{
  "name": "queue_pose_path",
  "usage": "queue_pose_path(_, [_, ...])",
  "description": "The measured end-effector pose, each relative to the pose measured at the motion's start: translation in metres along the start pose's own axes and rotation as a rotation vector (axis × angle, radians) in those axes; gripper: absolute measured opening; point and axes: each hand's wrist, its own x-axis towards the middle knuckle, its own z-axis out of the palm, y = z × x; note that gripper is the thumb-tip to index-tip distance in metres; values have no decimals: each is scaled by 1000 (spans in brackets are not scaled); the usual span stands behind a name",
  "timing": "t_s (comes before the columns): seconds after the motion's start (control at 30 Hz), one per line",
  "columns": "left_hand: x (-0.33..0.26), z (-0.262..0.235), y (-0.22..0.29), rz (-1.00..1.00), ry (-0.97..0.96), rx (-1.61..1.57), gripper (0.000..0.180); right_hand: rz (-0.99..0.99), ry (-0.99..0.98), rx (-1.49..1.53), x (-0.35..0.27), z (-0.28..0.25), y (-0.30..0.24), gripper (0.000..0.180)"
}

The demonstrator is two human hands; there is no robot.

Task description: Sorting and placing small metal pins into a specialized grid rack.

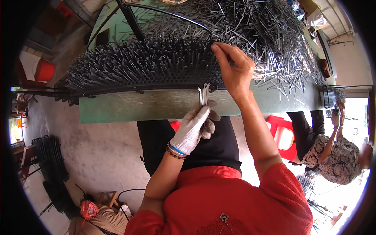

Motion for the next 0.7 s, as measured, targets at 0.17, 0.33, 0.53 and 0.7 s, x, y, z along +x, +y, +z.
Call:
queue_pose_path(0.17, [1, -3, -3, 18, 6, -13, 27, 86, 59, 70, -5, 5, 0, 12])
queue_pose_path(0.33, [1, -3, -3, 13, 31, -38, 26, -156, 15, -94, -12, 6, 11, 14])
queue_pose_path(0.53, [1, -3, -3, -2, 11, -25, 24, -228, -58, -245, -12, 1, 4, 16])
queue_pose_path(0.7, [3, -5, -5, -8, -22, -7, 28, -248, -114, -188, -9, -4, 3, 16])
